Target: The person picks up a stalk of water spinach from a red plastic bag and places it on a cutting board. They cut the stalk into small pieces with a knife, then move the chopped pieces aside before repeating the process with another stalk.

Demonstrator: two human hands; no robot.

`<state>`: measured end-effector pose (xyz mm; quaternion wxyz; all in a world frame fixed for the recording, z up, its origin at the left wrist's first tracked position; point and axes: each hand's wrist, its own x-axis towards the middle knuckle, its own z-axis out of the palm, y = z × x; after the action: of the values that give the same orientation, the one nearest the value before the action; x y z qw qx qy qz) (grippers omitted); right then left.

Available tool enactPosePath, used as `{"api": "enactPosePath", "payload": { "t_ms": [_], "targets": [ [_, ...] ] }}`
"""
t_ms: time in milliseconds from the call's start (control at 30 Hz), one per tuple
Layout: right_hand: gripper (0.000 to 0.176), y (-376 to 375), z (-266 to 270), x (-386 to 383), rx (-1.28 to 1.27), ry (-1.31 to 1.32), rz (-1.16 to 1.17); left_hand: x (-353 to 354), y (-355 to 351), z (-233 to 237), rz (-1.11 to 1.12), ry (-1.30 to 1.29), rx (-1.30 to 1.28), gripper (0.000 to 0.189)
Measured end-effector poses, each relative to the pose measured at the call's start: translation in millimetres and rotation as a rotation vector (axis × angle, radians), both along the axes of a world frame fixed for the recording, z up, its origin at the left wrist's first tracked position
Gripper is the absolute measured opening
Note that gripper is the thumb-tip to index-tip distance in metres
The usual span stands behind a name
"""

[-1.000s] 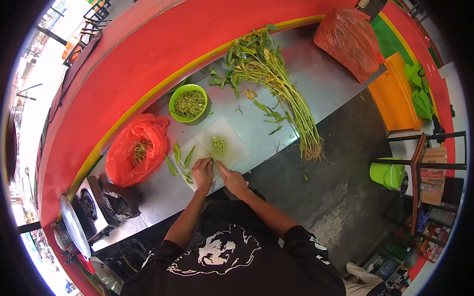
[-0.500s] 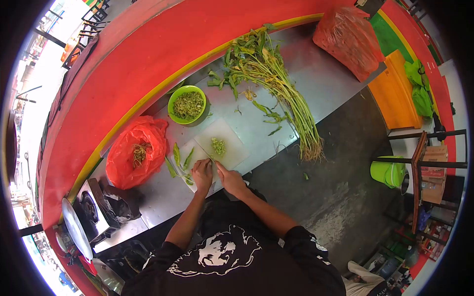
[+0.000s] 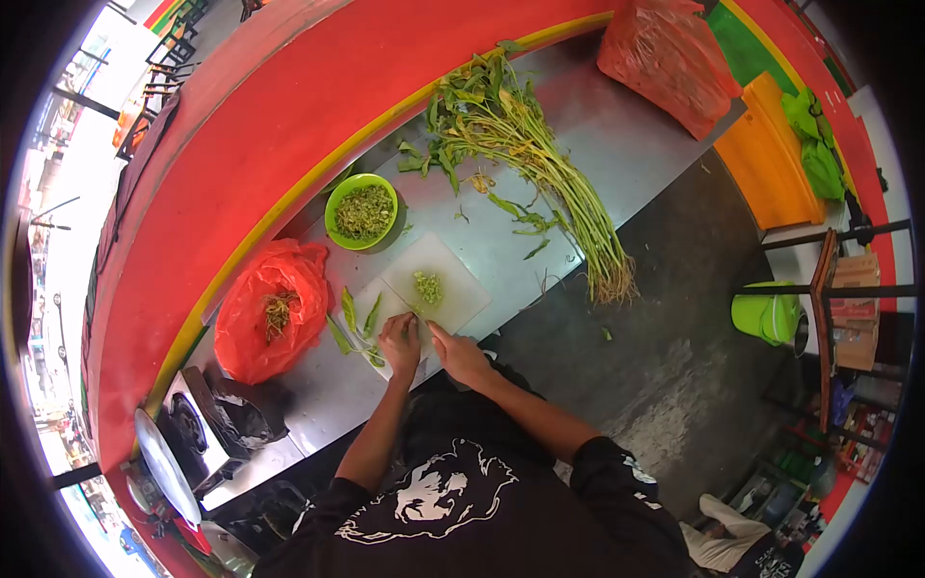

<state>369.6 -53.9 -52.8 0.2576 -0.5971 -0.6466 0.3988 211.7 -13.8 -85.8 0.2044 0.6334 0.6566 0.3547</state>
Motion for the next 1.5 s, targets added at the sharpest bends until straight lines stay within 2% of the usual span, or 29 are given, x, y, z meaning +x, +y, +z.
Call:
{"api": "enactPosePath", "payload": {
  "t_ms": [33, 100, 433, 467, 533, 600, 700, 767, 833, 867, 967, 1000, 1100, 1200, 1267, 1300, 1367, 1500],
  "targets": [
    [0.045, -4, -1, 3, 0.018, 0.008, 0.002, 1, 1, 5, -0.039, 0.069, 0.115, 0.015],
    [0.045, -5, -3, 4, -0.041, -0.083, 0.030, 3, -4, 13, -0.048, 0.148, 0.119, 0.014],
    [0.045, -10, -2, -1, 0.002, -0.022, -0.039, 2, -3, 8, -0.071, 0.084, 0.084, 0.011],
    [0.045, -10, -1, 1, -0.027, -0.100, -0.015, 2, -2, 11, -0.089, 0.105, 0.096, 0.012],
    [0.044, -5, -4, -3, -0.026, -0.098, -0.018, 3, -7, 14, -0.102, 0.140, 0.088, 0.013],
    [0.044, 3, -8, -10, 0.071, -0.025, -0.050, 2, -7, 14, -0.114, 0.177, 0.080, 0.013],
    [0.044, 1, -9, -14, 0.075, -0.010, -0.077, 0, -1, 7, -0.122, 0.193, 0.099, 0.013],
    [0.045, -5, -8, -9, 0.062, -0.002, -0.073, -2, -1, 1, -0.097, 0.093, 0.079, 0.013],
    [0.043, -12, -4, -3, -0.086, -0.130, -0.019, 0, -4, 5, -0.101, 0.109, 0.076, 0.013],
    [0.043, -11, -3, -3, -0.074, -0.175, -0.020, 2, -5, 8, -0.102, 0.123, 0.074, 0.014],
    [0.042, -2, -15, -10, -0.014, -0.104, -0.022, -1, -12, 2, -0.093, 0.125, 0.005, 0.016],
    [0.046, 4, -15, -12, 0.089, -0.055, -0.040, 0, -10, 1, -0.096, 0.125, 0.007, 0.016],
    [0.045, 1, -10, -16, 0.031, -0.060, -0.062, 0, -4, -3, -0.095, 0.071, 0.078, 0.016],
    [0.044, -6, -1, -9, -0.026, -0.067, -0.059, 0, -7, -1, -0.050, 0.043, 0.015, 0.017],
    [0.044, -7, 4, -5, -0.074, -0.155, -0.028, 3, -11, 6, -0.094, 0.143, 0.051, 0.018],
    [0.044, -5, -1, -6, -0.072, -0.158, -0.025, 4, -12, 7, -0.091, 0.140, 0.052, 0.018],
    [0.041, -3, -17, -12, 0.112, -0.081, -0.047, 3, -15, 8, -0.089, 0.142, 0.044, 0.018],
    [0.041, -8, -13, -16, 0.060, -0.058, -0.084, 1, -8, 3, -0.070, 0.137, 0.035, 0.017]
  ]
}}
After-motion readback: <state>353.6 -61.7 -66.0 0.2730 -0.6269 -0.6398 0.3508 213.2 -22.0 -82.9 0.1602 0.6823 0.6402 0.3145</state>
